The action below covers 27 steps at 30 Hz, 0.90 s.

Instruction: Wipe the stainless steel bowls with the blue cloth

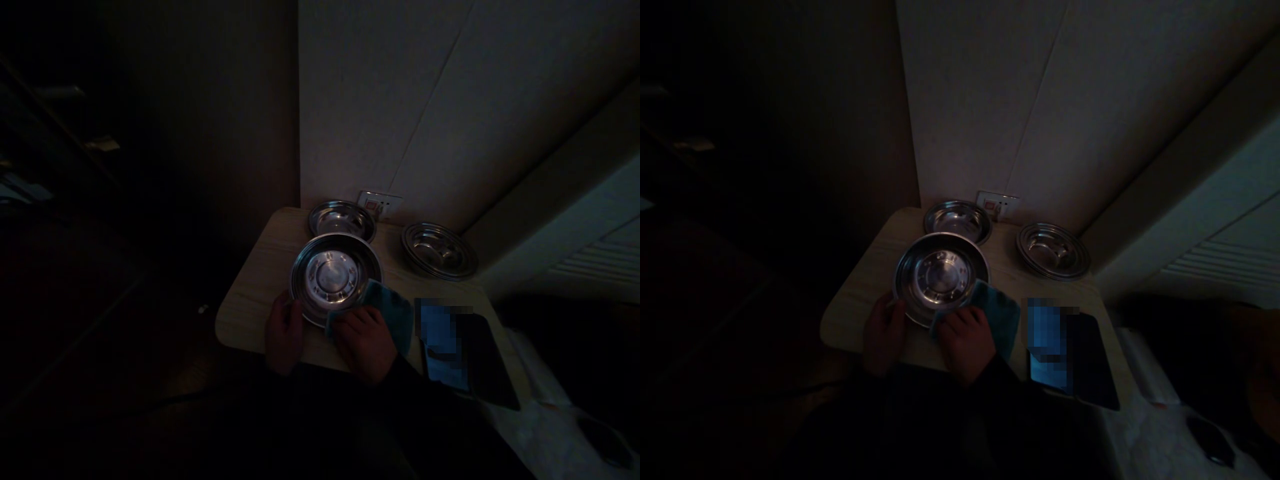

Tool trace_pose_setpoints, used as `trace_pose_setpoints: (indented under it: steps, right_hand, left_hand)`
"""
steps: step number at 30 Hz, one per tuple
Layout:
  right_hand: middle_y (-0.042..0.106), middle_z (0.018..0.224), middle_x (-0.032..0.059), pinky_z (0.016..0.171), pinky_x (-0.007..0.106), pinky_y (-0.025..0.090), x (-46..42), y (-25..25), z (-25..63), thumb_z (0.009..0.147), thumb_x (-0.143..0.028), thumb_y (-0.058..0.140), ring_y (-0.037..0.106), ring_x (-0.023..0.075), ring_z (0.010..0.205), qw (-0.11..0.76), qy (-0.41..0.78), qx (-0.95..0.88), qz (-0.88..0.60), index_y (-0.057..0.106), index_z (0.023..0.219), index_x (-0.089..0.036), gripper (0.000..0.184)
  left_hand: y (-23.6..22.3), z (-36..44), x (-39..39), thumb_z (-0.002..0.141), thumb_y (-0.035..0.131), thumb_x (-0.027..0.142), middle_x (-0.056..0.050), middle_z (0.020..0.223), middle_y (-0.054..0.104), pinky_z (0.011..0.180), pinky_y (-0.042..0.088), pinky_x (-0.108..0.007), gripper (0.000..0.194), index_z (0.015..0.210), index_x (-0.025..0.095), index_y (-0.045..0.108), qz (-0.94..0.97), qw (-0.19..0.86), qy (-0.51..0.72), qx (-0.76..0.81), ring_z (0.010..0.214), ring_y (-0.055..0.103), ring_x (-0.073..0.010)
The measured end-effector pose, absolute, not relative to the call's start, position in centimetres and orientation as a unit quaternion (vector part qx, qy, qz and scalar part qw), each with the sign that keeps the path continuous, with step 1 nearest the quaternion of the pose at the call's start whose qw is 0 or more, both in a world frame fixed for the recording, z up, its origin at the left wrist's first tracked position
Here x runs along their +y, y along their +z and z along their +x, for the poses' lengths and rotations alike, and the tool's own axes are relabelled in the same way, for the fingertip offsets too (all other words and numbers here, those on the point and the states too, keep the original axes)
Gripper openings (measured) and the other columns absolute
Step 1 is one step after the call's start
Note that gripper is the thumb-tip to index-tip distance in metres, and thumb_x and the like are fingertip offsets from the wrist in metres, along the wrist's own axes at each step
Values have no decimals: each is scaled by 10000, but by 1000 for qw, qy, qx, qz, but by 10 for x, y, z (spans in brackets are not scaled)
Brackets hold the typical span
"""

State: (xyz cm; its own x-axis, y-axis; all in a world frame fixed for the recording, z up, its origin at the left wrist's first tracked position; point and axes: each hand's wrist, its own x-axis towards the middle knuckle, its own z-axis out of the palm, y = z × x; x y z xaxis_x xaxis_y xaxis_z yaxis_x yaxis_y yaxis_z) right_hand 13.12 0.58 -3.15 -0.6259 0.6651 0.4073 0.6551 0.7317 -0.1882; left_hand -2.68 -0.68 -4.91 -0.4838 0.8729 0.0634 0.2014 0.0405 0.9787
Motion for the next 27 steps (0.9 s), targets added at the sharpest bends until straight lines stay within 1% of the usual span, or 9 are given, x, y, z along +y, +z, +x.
trace_pose_setpoints:
  steps: [5, 9, 12, 18, 20, 24, 27]
  right_hand:
    - [647, 869, 19, 795, 333, 321, 5, -34, 106, 799, -189, 537, 512, 171, 854, 249, 59, -884, -391, 609, 862, -196, 95]
    - [649, 879, 19, 816, 348, 304, 6, -29, 129, 795, -183, 539, 509, 177, 856, 218, 54, -901, -370, 612, 880, -197, 114]
    - [652, 855, 17, 819, 349, 295, 7, -27, 136, 795, -181, 541, 510, 176, 849, 213, 45, -901, -375, 619, 846, -201, 95]
    - [632, 834, 22, 781, 324, 314, 5, -28, 96, 797, -215, 537, 509, 169, 834, 210, 79, -879, -421, 607, 811, -195, 75]
    - [631, 825, 24, 791, 332, 312, 4, -27, 97, 798, -213, 533, 507, 174, 838, 204, 67, -886, -411, 607, 817, -196, 79]
    - [640, 834, 27, 820, 357, 305, 4, -26, 127, 791, -195, 540, 504, 184, 850, 197, 20, -905, -377, 612, 845, -199, 90]
    - [646, 840, 27, 836, 363, 304, 5, -28, 143, 775, -174, 557, 506, 183, 843, 206, 4, -908, -366, 614, 851, -197, 98]
  left_hand:
    - [-51, -29, -7, 790, 470, 369, -77, 852, 657, 600, 494, -266, 335, 1034, 143, 512, 397, 311, 563, 655, 717, 621, -163]
    - [-54, -26, -6, 797, 460, 367, -78, 844, 658, 614, 492, -267, 345, 1052, 139, 508, 398, 311, 561, 656, 722, 620, -162]
    - [-54, -26, -5, 796, 459, 368, -79, 836, 658, 609, 489, -265, 339, 1038, 139, 524, 411, 295, 553, 662, 705, 616, -159]
    - [-52, -32, -5, 796, 455, 362, -81, 844, 660, 629, 488, -274, 333, 1025, 135, 539, 408, 277, 543, 679, 716, 617, -165]
    - [-52, -32, -5, 793, 458, 367, -83, 852, 663, 638, 490, -279, 340, 1028, 136, 543, 407, 279, 547, 676, 729, 620, -169]
    - [-51, -29, -6, 784, 465, 382, -85, 857, 666, 647, 494, -288, 366, 1044, 137, 547, 406, 274, 545, 680, 739, 623, -177]
    - [-50, -27, -5, 790, 460, 390, -93, 895, 664, 671, 493, -291, 384, 1071, 138, 532, 401, 292, 551, 671, 777, 622, -182]
